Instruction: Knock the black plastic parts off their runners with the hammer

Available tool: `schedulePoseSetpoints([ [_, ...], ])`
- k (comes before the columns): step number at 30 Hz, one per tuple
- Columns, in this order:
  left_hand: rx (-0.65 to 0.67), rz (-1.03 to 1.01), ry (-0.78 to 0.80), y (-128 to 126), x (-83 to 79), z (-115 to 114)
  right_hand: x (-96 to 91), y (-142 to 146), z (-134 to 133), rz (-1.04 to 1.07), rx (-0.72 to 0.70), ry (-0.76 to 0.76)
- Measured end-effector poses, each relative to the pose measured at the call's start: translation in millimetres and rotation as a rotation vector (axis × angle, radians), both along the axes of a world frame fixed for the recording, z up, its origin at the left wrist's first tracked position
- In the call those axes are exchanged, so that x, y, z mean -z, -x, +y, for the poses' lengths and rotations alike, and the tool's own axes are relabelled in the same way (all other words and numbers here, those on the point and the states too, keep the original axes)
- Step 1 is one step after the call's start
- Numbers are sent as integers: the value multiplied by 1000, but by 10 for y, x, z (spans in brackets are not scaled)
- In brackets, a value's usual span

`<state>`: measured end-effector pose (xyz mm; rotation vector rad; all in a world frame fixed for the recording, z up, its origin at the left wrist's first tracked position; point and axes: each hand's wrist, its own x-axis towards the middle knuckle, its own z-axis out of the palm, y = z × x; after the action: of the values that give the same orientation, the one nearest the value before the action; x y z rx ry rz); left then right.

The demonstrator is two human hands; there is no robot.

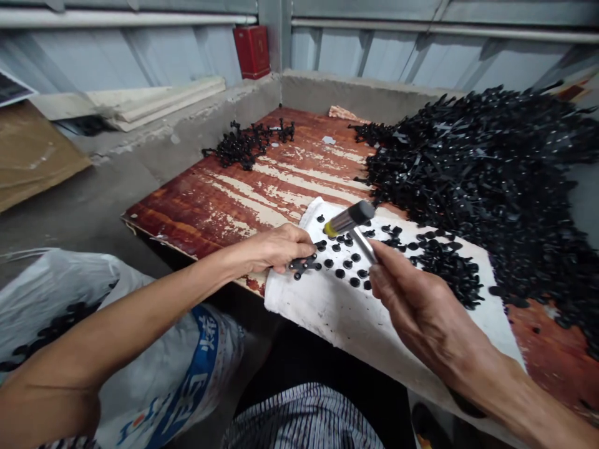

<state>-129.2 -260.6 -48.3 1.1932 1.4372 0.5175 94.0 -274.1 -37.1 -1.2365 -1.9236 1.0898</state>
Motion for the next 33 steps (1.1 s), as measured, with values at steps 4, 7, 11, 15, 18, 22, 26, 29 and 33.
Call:
schedulePoseSetpoints([
  [4, -107, -336, 42, -59, -85, -19, 18, 20, -2, 163, 0, 267],
  [7, -136, -456, 13, -178, -115, -60, 80, 114, 52, 254, 25, 358],
  [11, -151, -518, 8, -305, -128, -127, 152, 215, 125, 306, 2, 344],
  [15, -247, -555, 19, -315, -120, -160, 184, 247, 151, 399, 21, 313],
  [18, -275, -551, 39, -299, -89, -166, 189, 271, 160, 402, 23, 334],
  [22, -271, -490, 28, -273, -47, -162, 198, 237, 136, 331, 3, 349],
  [26, -327, -398, 88, -212, -26, -117, 208, 62, 19, 312, 74, 340],
  [29, -324, -365, 146, -190, -3, -73, 221, -76, -111, 336, 130, 384],
  [33, -310, -322, 141, -226, 17, -35, 277, -167, -250, 386, 161, 482],
])
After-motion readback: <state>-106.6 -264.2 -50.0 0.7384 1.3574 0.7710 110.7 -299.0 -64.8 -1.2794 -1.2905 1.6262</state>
